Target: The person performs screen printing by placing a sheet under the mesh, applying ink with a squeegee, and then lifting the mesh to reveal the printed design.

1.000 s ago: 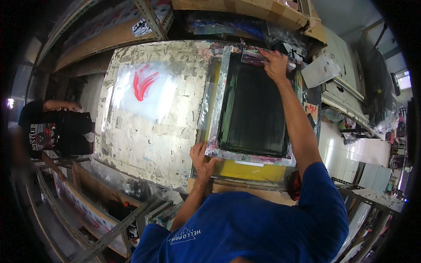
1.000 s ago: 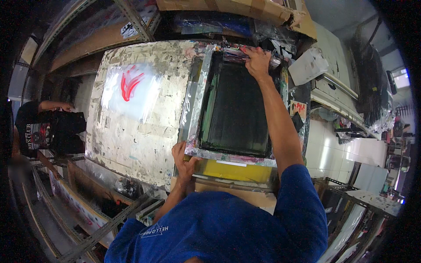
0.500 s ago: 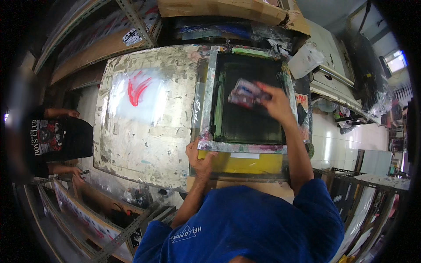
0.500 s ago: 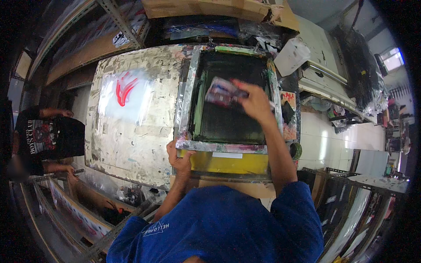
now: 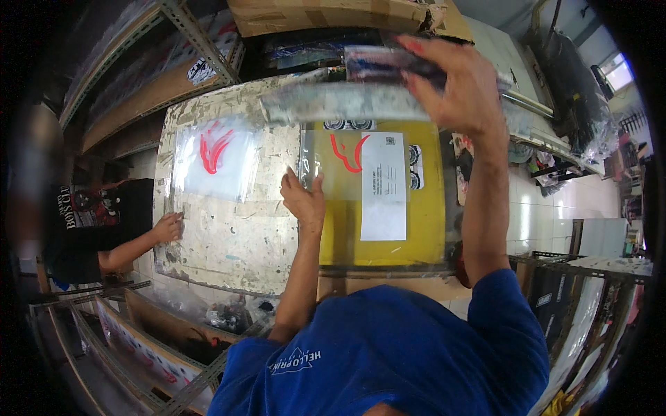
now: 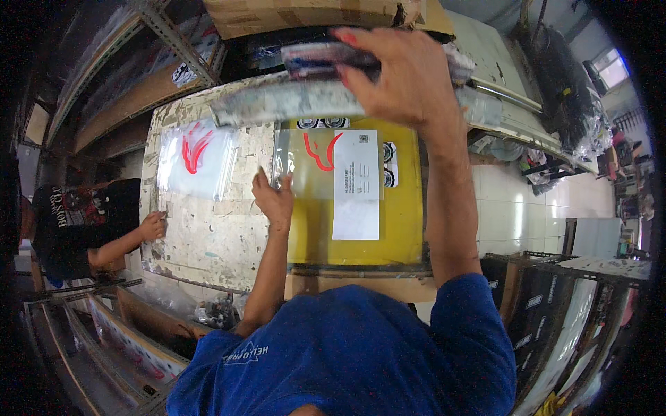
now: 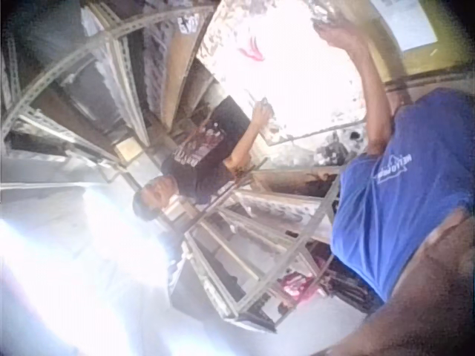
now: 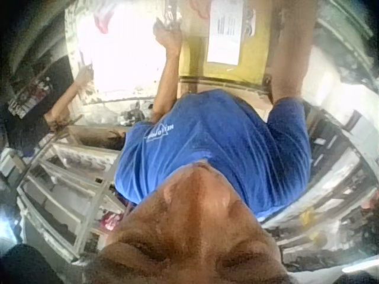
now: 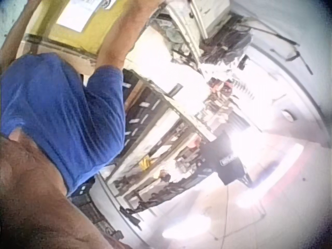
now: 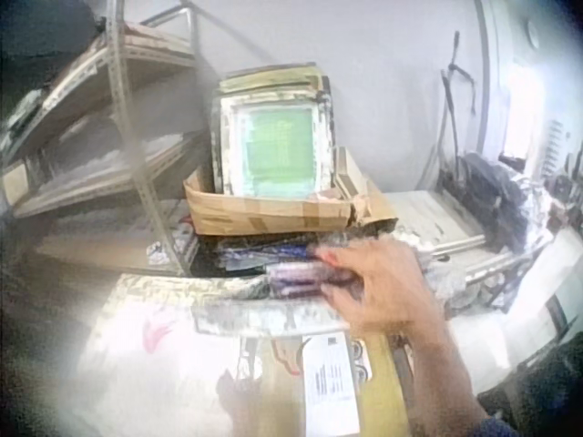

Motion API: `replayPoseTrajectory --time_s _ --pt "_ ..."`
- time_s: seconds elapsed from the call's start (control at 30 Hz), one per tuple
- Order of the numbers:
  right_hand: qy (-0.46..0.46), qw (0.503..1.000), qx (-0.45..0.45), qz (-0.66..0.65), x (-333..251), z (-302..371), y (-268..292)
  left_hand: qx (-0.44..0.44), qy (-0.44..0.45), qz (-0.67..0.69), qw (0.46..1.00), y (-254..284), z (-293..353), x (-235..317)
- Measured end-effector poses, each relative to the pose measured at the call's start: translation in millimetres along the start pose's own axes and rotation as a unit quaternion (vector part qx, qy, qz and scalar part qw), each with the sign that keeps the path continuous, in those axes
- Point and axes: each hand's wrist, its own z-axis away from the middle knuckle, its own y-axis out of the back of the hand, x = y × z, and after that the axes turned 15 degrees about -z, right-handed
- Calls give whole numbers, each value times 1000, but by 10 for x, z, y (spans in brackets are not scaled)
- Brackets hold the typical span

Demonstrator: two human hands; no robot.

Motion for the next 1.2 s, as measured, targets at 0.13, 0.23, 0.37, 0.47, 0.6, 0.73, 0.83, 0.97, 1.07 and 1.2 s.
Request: replayPoseTrajectory --time_s 0.13,0.23,0.37,0.47,0.6,0.73,0.83,0.97,1.07,1.2 --pt "-8 999 45 23 -105 -307 18 -17 -18 -124 992 -95 294 -174" --pt "-102 994 0 -27 2 -525 186 -95 47 82 991 -128 272 -4" --pt "-95 995 10 -39 55 -625 157 -26 109 223 968 22 167 169" --pt "-100 994 4 -39 -2 -659 171 -2 149 292 945 265 -23 161" --pt "-87 996 21 -13 110 -685 126 23 139 289 947 430 -253 -314" --pt "-130 991 6 -38 21 -695 137 94 145 222 960 592 -389 -1230" --pt "-118 992 13 -48 18 -664 130 139 196 116 964 913 -419 -1683" --pt "-108 992 34 -48 -29 -609 91 341 53 -195 918 1147 -558 -1518" --pt "-121 990 27 -63 7 -606 49 266 -95 -80 956 984 -698 -1235" --pt "-34 997 -45 -48 507 -592 121 162 -103 -143 971 481 -861 -948"
